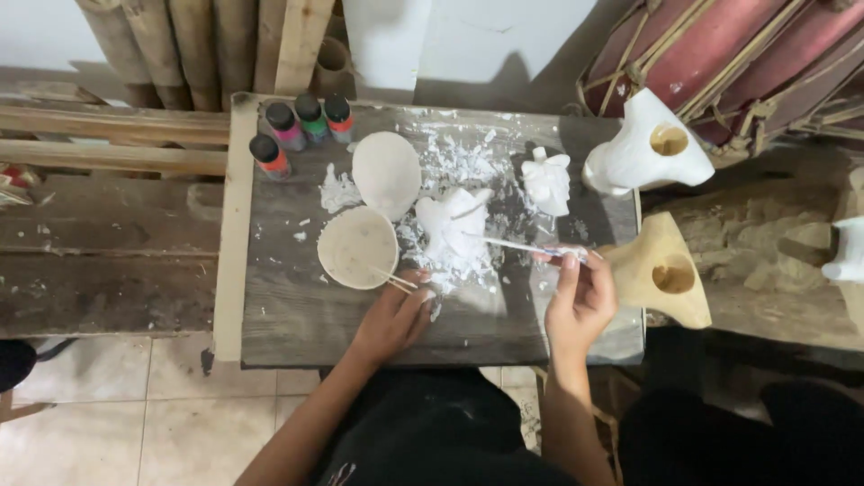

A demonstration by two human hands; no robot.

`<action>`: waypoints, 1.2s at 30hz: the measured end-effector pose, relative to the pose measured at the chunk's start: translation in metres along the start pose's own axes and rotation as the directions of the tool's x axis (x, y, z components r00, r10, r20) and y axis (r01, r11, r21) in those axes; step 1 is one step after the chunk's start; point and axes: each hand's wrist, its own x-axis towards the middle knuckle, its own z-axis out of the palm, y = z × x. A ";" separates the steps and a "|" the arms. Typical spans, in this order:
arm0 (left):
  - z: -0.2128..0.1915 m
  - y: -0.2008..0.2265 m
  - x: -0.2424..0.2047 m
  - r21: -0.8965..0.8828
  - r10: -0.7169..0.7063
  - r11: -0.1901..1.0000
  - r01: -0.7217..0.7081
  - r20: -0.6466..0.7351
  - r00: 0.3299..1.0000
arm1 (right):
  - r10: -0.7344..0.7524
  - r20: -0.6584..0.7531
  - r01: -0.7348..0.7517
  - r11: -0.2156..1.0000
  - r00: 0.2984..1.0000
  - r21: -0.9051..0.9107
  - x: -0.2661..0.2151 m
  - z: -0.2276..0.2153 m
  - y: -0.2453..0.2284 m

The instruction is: Applying white paste to a small figurine using a wooden stick

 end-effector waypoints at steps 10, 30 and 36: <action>-0.008 0.006 0.014 0.078 0.010 0.997 -0.011 0.016 1.000 | 0.067 0.056 -0.078 0.976 0.996 0.206 0.005 0.004 -0.009; -0.032 0.018 0.034 -0.180 -0.651 0.348 0.920 0.660 0.376 | -0.295 0.529 0.162 0.945 0.796 0.284 0.011 0.094 -0.052; 0.006 -0.016 -0.045 -0.169 -0.043 0.982 0.088 0.253 0.966 | -0.321 0.524 0.174 0.935 0.789 0.310 0.011 0.092 -0.048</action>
